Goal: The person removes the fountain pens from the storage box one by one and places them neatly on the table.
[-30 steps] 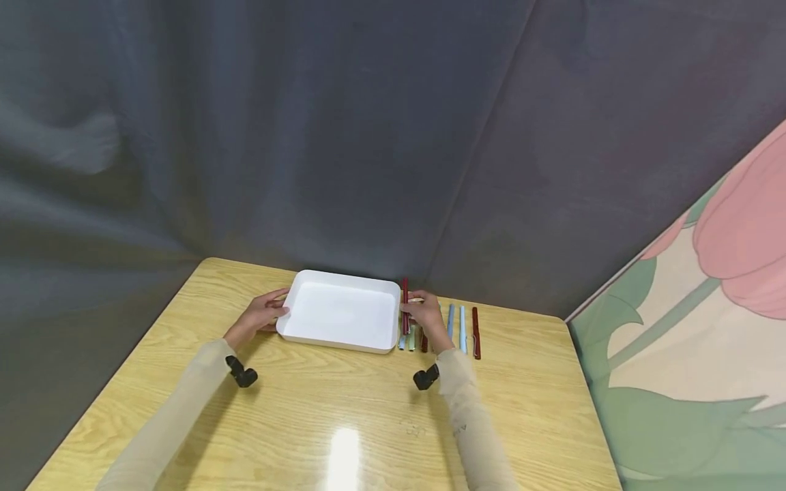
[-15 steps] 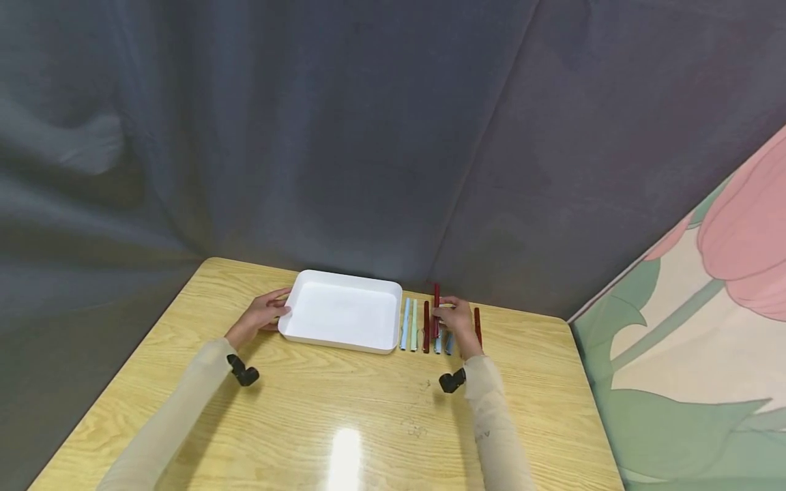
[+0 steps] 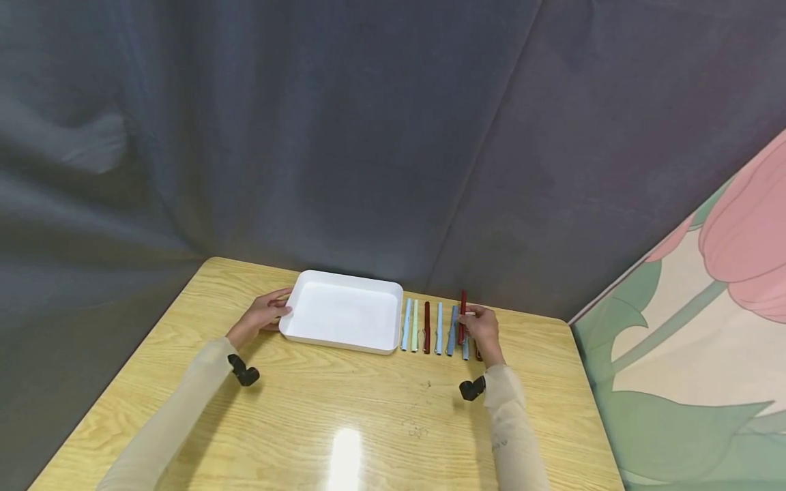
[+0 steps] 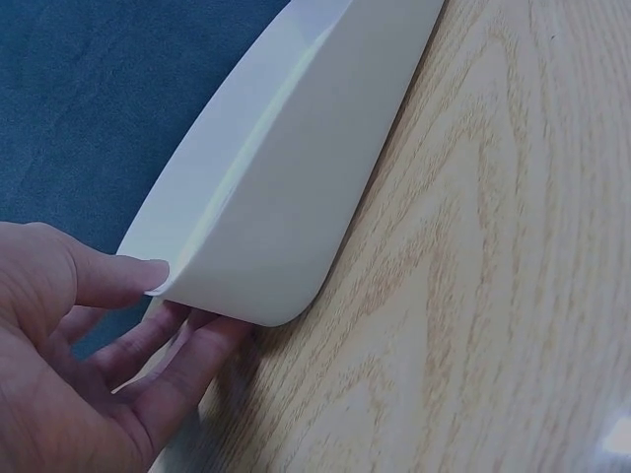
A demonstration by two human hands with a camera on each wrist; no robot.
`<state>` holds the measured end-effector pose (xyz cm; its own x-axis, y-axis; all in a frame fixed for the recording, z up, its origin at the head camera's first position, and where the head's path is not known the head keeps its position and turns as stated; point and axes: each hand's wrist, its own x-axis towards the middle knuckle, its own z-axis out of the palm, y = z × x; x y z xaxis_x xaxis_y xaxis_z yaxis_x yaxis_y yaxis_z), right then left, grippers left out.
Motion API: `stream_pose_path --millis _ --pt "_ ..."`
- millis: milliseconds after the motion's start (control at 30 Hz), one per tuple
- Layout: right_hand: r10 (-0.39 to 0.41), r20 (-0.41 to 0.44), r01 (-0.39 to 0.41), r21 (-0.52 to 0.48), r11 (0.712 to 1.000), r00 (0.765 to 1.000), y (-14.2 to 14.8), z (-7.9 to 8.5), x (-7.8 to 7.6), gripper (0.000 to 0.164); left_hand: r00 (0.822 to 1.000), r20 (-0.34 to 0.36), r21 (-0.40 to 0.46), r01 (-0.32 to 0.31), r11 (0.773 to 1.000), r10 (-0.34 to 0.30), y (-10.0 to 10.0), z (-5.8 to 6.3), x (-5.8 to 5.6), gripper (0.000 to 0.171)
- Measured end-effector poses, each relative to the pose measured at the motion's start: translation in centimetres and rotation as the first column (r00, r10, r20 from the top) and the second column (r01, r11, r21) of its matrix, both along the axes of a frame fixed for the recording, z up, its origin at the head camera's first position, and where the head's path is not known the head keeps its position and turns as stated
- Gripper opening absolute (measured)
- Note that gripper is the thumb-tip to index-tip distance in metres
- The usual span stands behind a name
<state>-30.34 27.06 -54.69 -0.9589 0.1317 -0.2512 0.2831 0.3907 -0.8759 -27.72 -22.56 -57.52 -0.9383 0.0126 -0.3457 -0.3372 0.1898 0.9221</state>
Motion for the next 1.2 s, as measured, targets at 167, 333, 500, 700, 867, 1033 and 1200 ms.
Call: stream_pose_path --millis 167,333,500,700,867,1033,1200 --pt "-0.046 0.004 0.046 0.006 0.999 0.999 1.6 0.2 0.2 0.042 1.000 0.004 0.002 -0.004 1.000 0.004 0.1 0.1 -0.1 0.062" --pt "-0.076 0.027 0.077 -0.025 0.997 0.997 3.0 0.3 0.4 0.045 1.000 0.012 0.005 -0.012 1.000 0.012 0.1 0.2 -0.1 0.062" --pt "-0.089 0.030 0.091 -0.069 0.993 0.996 4.4 0.0 0.8 0.044 1.000 0.008 -0.004 -0.010 1.000 0.010 -0.1 0.3 0.0 0.061" --pt "-0.119 0.032 0.120 -0.016 0.993 0.992 5.8 -1.0 1.3 0.037 1.000 0.018 0.000 -0.015 1.000 0.015 0.1 -0.1 -0.1 0.061" --pt "-0.159 0.022 0.158 0.052 0.986 0.987 6.4 -1.8 1.7 0.026 1.000 0.000 0.013 -0.008 1.000 0.008 0.1 -0.2 -0.1 0.061" --pt "-0.195 -0.015 0.195 0.134 0.972 0.981 6.5 -2.4 2.1 0.030 1.000 -0.009 0.027 0.000 1.000 0.000 -0.1 -0.3 -0.1 0.061" --pt "-0.169 -0.048 0.176 0.279 0.944 0.984 6.5 -2.7 2.3 0.026 1.000 -0.011 0.026 0.003 1.000 -0.002 -0.1 -0.3 0.0 0.061"
